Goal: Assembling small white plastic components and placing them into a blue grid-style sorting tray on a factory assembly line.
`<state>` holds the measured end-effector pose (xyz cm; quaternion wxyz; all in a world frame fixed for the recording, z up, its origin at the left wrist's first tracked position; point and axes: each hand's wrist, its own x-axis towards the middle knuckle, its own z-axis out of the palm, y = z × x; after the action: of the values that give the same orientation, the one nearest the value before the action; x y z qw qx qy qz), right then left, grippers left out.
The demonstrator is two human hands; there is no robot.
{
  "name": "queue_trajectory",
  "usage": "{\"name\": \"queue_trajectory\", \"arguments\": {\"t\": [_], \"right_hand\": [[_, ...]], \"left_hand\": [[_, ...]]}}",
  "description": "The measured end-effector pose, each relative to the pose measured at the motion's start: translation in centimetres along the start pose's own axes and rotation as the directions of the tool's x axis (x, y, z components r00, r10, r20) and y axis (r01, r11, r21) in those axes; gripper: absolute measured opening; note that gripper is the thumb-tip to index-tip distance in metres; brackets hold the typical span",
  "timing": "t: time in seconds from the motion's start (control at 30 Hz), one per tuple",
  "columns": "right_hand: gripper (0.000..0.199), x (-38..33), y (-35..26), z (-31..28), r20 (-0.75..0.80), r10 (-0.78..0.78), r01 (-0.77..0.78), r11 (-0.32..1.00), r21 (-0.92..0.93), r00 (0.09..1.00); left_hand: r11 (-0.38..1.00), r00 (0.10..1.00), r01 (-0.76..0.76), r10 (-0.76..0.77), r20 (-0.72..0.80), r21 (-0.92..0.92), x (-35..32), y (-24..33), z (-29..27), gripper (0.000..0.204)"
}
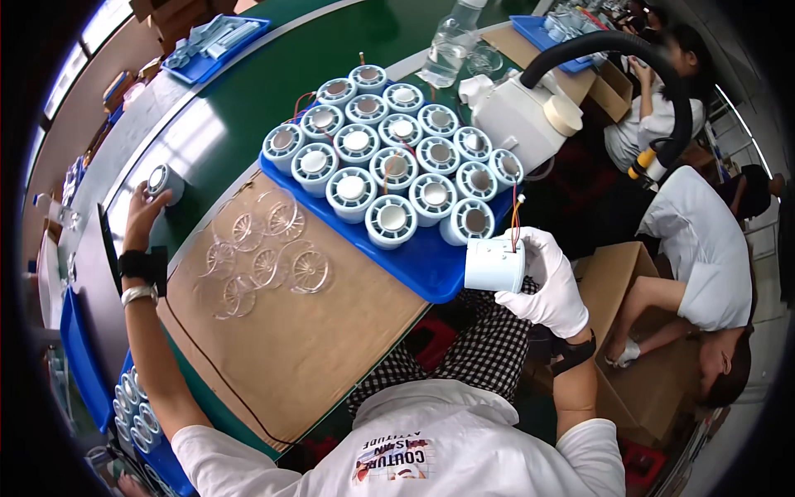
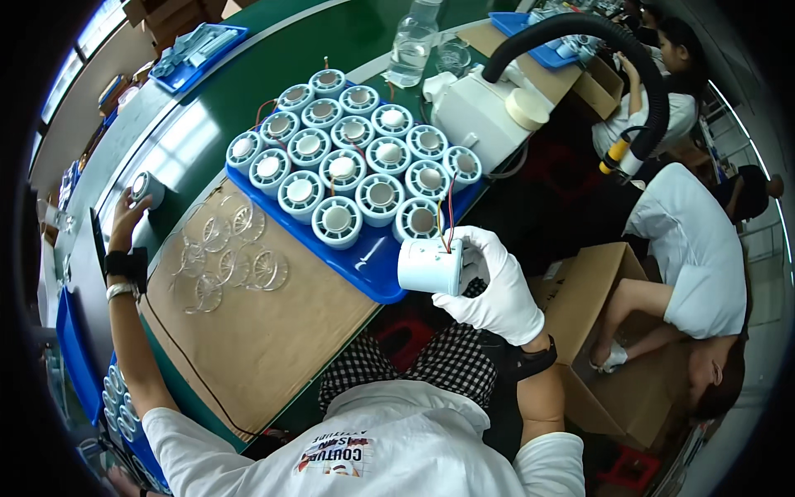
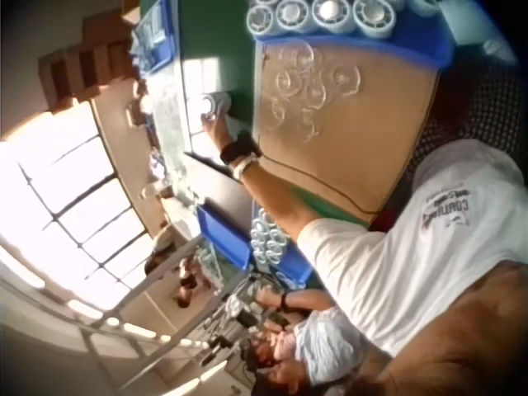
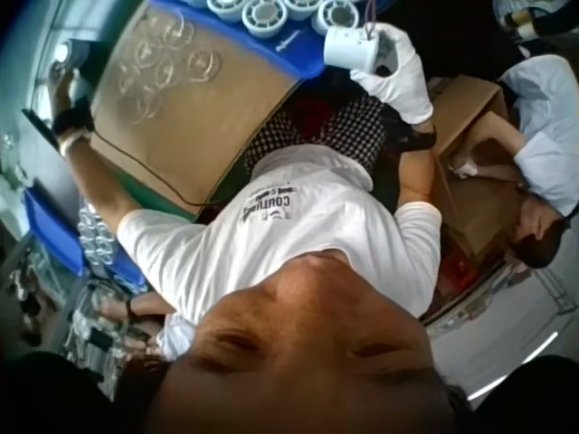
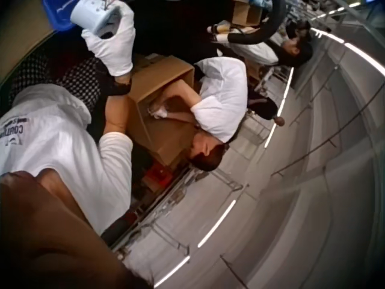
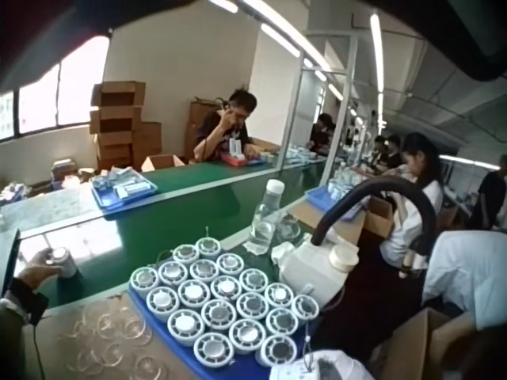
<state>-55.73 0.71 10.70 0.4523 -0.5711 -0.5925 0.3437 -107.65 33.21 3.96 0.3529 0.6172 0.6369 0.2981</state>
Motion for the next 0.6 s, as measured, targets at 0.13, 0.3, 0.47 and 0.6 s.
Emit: {"name": "queue_trajectory", "arguments": {"t": [0.13, 0.3, 0.47, 0.6], "right_hand": [[0.058, -1.6, 1.5, -2.0, -0.138, -0.102, 0.101, 0.995, -0.017, 0.985], [0.056, -4.2, 5.4, -7.7, -0.463, 0.057, -0.018, 0.996, 0.088, 0.885], [0.054, -3.6, 8.0, -11.1, -0.464, 0.268, 0.049, 0.824, 0.564, 0.844], [0.054, -2.9, 9.4, -13.0, -0.431, 0.326, 0.132, 0.65, 0.749, 0.841]], "left_hand": [[0.84, 0.892, -0.341, 0.431, -0.136, 0.423, -4.3, -2.6, -1.2, 0.074], [0.896, 0.895, -0.392, 0.424, -0.137, 0.21, -17.0, 6.2, 3.1, 0.067], [0.921, 0.941, -0.339, 0.332, 0.07, 0.194, -23.8, 8.7, 9.2, 0.06], [0.858, 0.913, -0.335, 0.398, -0.091, 0.388, -23.4, 7.7, 10.7, 0.058]]}}
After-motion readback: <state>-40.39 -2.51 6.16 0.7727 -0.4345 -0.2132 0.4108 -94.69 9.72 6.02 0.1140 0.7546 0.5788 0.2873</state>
